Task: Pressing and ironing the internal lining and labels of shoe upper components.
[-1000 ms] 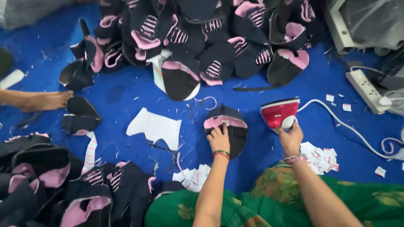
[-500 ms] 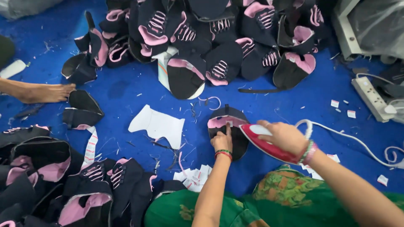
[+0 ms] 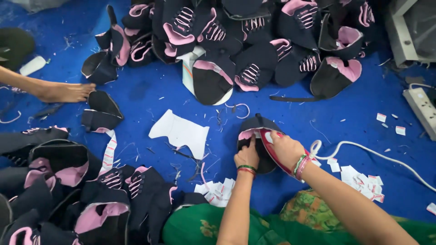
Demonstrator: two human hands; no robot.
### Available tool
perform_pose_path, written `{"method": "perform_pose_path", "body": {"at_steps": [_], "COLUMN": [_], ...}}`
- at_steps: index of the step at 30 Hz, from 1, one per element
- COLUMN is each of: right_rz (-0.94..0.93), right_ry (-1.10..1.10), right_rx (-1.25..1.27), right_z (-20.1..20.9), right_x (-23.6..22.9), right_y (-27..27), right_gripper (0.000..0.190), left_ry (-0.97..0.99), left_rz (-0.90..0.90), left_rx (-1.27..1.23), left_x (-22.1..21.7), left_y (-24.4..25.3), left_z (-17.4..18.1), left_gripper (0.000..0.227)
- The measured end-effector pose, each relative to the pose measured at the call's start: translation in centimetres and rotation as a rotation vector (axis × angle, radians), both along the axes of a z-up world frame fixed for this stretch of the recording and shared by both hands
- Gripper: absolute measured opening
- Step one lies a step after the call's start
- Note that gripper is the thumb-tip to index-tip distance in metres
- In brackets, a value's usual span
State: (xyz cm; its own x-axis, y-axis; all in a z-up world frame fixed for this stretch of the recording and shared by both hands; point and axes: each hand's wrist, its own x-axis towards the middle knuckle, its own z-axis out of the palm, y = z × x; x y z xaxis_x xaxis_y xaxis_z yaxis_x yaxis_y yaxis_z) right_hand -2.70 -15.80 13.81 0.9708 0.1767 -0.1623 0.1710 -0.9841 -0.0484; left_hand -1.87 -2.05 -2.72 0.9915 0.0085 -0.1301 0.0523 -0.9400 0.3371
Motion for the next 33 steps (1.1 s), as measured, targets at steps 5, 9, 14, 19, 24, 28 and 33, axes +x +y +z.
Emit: {"method": "perform_pose_path", "body": {"at_steps": [5,9,14,19,24,28,33], "right_rz": [0.001,-0.083,-0.069,-0.044,-0.002,-0.106,-0.079], "right_ry": [0.024,0.087,0.100,0.074,0.137,0.234,0.114], "right_rx": [-0.020,0.023,0.125,0.154,0.132,0.112,0.224], "right_z": [1.5,4.7,1.0,0.4,0.6,4.2,-0.4], "right_x": [-0.8,-0.7,0.9,1.3,0.0,0.0,2.4], "right_y": [-0.9,0.6,1.3,0.5,-1.1,-0.1,0.5], "right_gripper": [0.052,0.052,0.051,0.050,0.046,0.048,0.045], "left_ry": [-0.061,-0.066,-0.120,-0.130,-0.309,-0.692,-0.345], "left_rz": [-0.041,-0.086,-0.069,-0.025,0.484,0.373,0.295], "left_rx": [0.032,0.029,-0.021,-0.119,-0.625,-0.631,-0.994], "left_x": [-0.4,0.0,-0.7,-2.1,-5.7,-5.7,-4.1], "left_y": [0.1,0.5,0.8,1.5,3.4,3.2,2.6], "left_z": [-0.3,-0.3,0.1,1.9,3.8,2.8,-2.3], "left_gripper": [0.069,0.073,0.065,0.061,0.023,0.021,0.033]}}
